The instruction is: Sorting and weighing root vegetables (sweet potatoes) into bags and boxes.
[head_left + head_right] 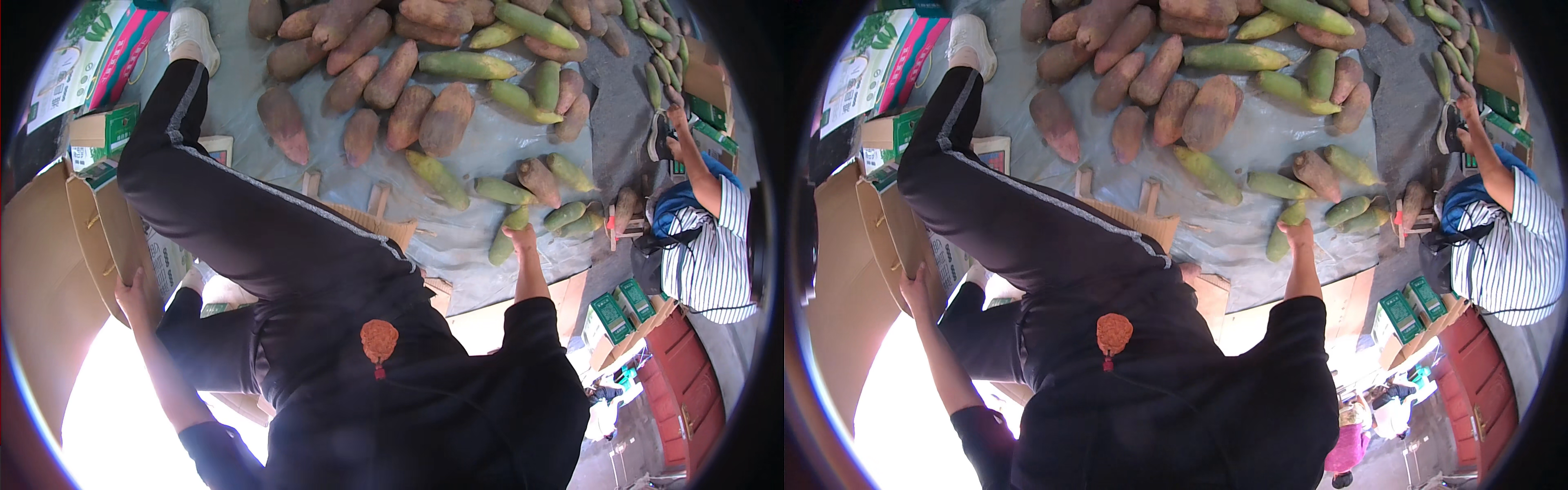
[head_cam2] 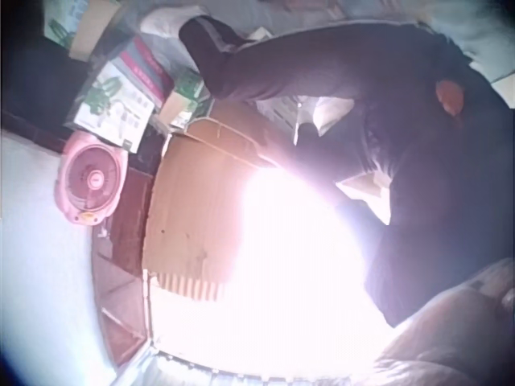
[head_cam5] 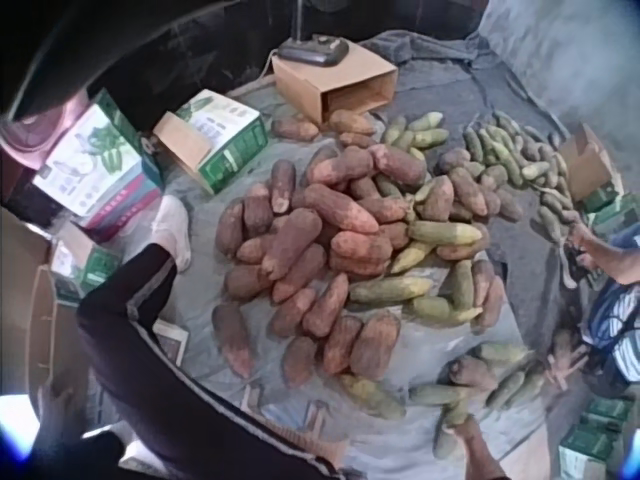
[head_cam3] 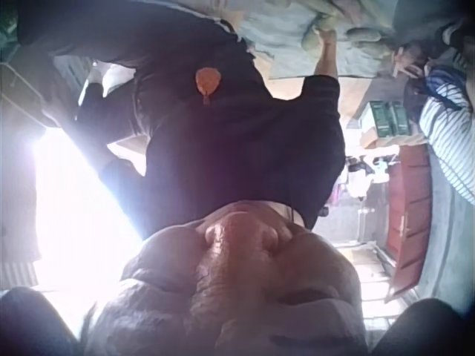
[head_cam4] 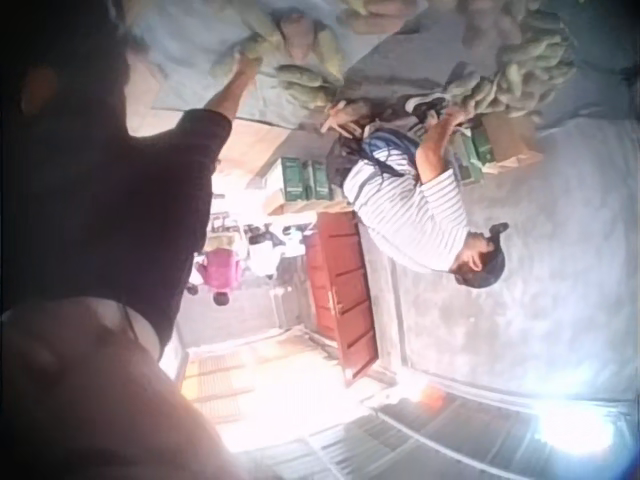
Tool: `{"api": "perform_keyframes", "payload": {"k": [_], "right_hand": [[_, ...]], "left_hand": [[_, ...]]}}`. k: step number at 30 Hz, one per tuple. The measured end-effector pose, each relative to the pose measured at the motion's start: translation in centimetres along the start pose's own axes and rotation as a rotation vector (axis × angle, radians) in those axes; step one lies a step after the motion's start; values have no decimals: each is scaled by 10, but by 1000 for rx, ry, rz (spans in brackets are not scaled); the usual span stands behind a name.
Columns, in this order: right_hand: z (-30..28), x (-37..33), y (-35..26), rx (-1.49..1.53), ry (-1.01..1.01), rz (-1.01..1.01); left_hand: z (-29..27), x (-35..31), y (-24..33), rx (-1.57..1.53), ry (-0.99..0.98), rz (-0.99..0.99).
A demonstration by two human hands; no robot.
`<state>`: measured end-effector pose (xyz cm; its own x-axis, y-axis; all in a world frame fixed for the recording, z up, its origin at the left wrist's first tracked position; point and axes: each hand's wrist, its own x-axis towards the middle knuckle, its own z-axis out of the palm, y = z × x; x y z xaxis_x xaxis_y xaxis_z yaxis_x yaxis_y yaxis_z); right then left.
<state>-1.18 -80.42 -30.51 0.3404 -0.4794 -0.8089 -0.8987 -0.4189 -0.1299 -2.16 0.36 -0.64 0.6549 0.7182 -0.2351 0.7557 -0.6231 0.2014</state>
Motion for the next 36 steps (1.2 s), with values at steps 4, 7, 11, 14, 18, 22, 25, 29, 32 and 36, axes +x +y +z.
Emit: {"api": "perform_keyframes", "payload": {"k": [4,7,11,14,18,22,25,29,32,36], "right_hand": [[13,-10,-66,-4,58,-336],[10,-53,-175,339,-124,-436],[5,-93,-274,-158,45,-714],[-6,-113,-327,-113,98,-990],[-11,-180,-403,-73,118,-1238],[4,-269,-482,189,-195,-1417],[39,-358,-527,208,-315,-1581],[98,-448,-559,322,-737,-1696],[155,-508,-568,270,-1085,-1727],[235,-556,-559,171,-1138,-1747]], "left_hand": [[11,-2,22,-51,-1,-70],[4,-7,0,-134,54,29],[-2,-14,17,3,98,29],[2,-8,27,3,64,18],[-1,-9,24,2,78,54],[-3,-14,19,36,92,3],[-2,-18,20,40,120,65],[4,-16,20,34,139,96],[7,-17,18,48,90,82],[9,-21,15,59,130,121]]}}
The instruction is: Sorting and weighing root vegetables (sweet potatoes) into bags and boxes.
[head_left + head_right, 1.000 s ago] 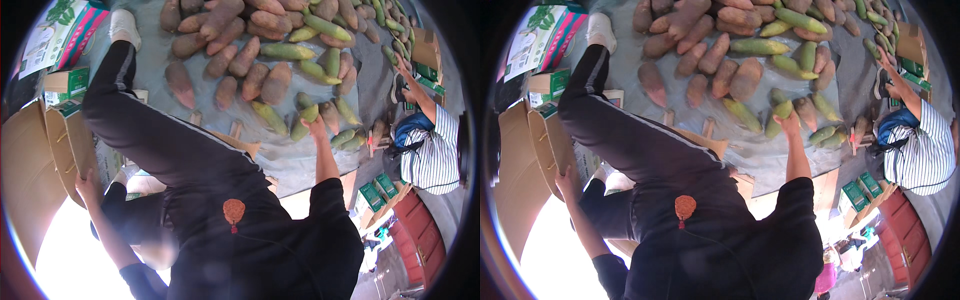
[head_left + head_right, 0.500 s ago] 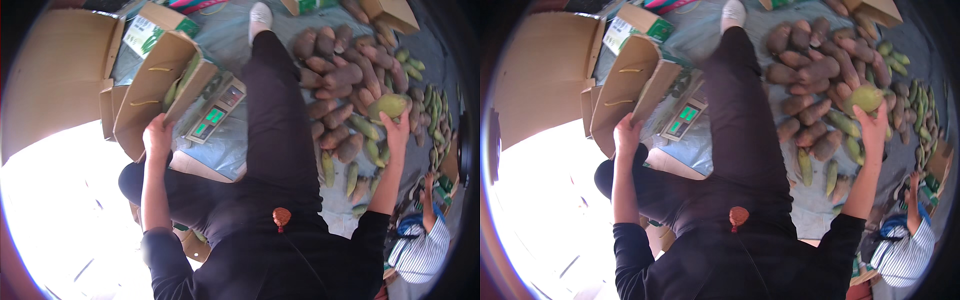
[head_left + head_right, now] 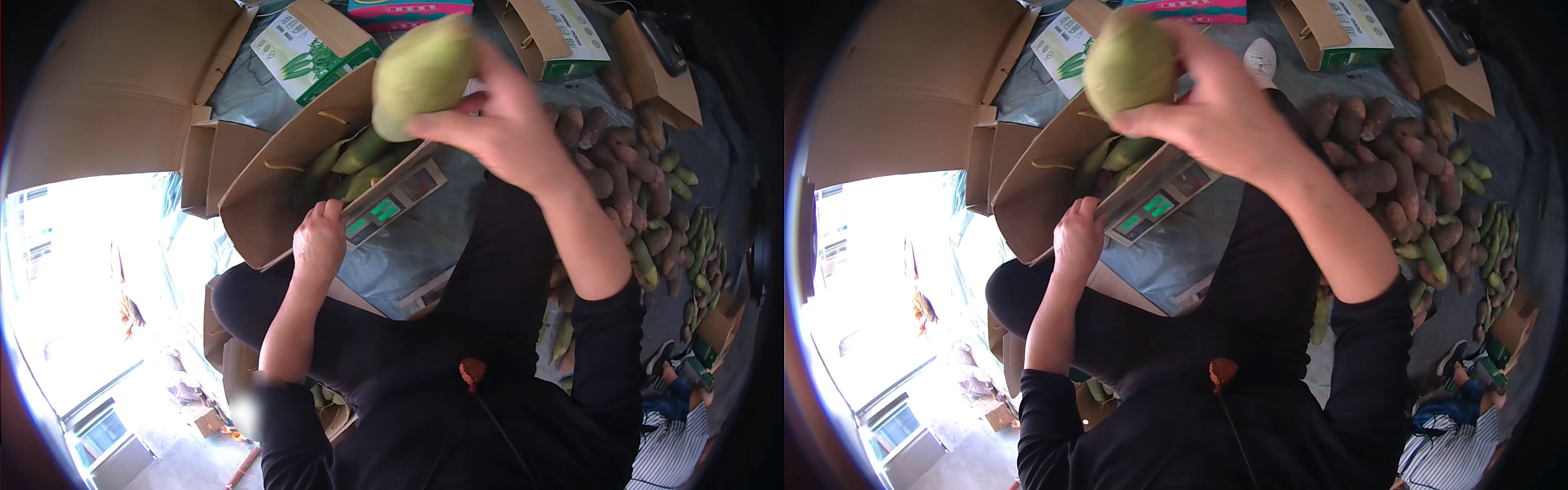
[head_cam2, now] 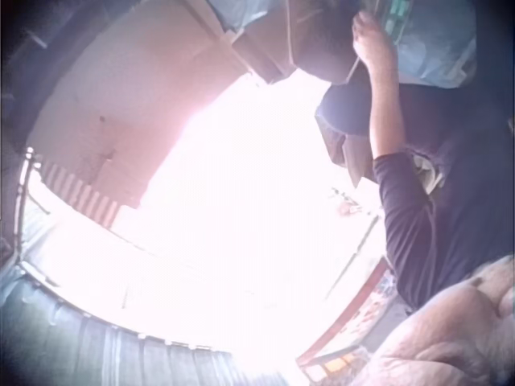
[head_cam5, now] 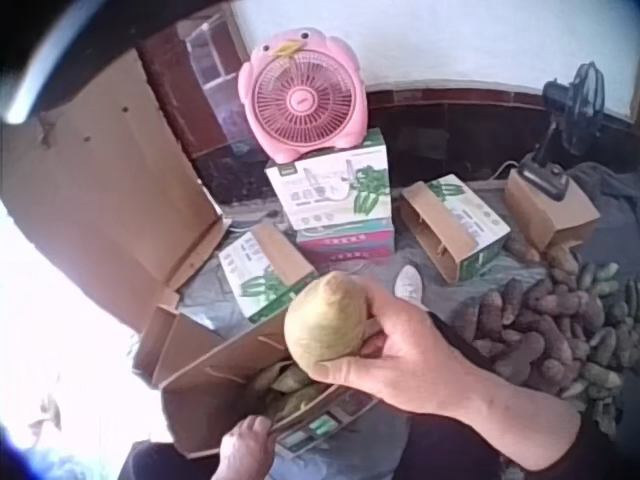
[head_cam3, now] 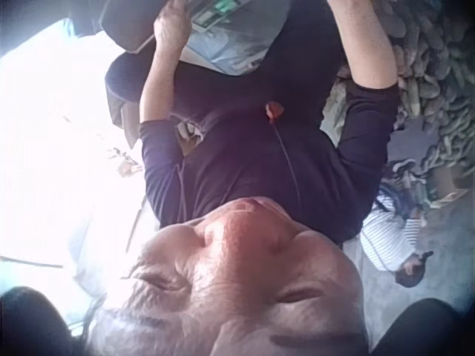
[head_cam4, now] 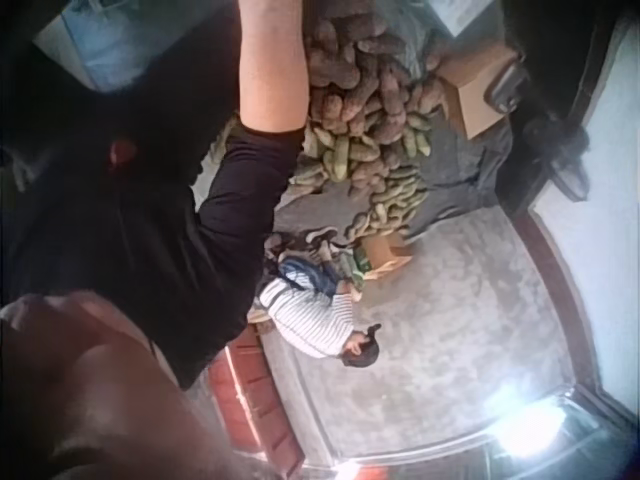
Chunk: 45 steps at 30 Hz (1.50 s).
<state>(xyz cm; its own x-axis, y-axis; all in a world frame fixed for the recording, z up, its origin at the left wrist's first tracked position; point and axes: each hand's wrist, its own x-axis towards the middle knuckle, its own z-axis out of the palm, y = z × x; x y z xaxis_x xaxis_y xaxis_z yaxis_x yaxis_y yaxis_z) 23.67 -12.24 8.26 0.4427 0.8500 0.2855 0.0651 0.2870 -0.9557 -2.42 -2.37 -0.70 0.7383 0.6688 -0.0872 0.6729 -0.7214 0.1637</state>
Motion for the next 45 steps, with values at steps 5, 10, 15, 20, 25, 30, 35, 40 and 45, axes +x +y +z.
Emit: {"api": "perform_keyframes", "payload": {"k": [5,10,15,20,25,30,35,40,45], "right_hand": [[68,16,66,-343,-86,28],[115,12,110,-581,-200,266],[150,27,129,-470,-209,598],[119,26,66,-575,-313,327],[-15,-6,15,-405,-94,76],[-166,-95,22,-466,326,413],[-242,-241,74,-1068,554,702],[-232,-339,115,-934,688,915],[-217,-401,132,-875,886,1032]], "left_hand": [[2,-6,-1,1,36,63],[7,-2,-3,45,108,159],[11,3,-3,18,98,170],[4,-1,-6,29,125,144],[9,5,-3,28,125,115],[6,4,-10,52,167,129],[11,7,-8,60,181,156],[5,5,-6,26,129,133],[-10,1,-3,-52,86,138]]}}
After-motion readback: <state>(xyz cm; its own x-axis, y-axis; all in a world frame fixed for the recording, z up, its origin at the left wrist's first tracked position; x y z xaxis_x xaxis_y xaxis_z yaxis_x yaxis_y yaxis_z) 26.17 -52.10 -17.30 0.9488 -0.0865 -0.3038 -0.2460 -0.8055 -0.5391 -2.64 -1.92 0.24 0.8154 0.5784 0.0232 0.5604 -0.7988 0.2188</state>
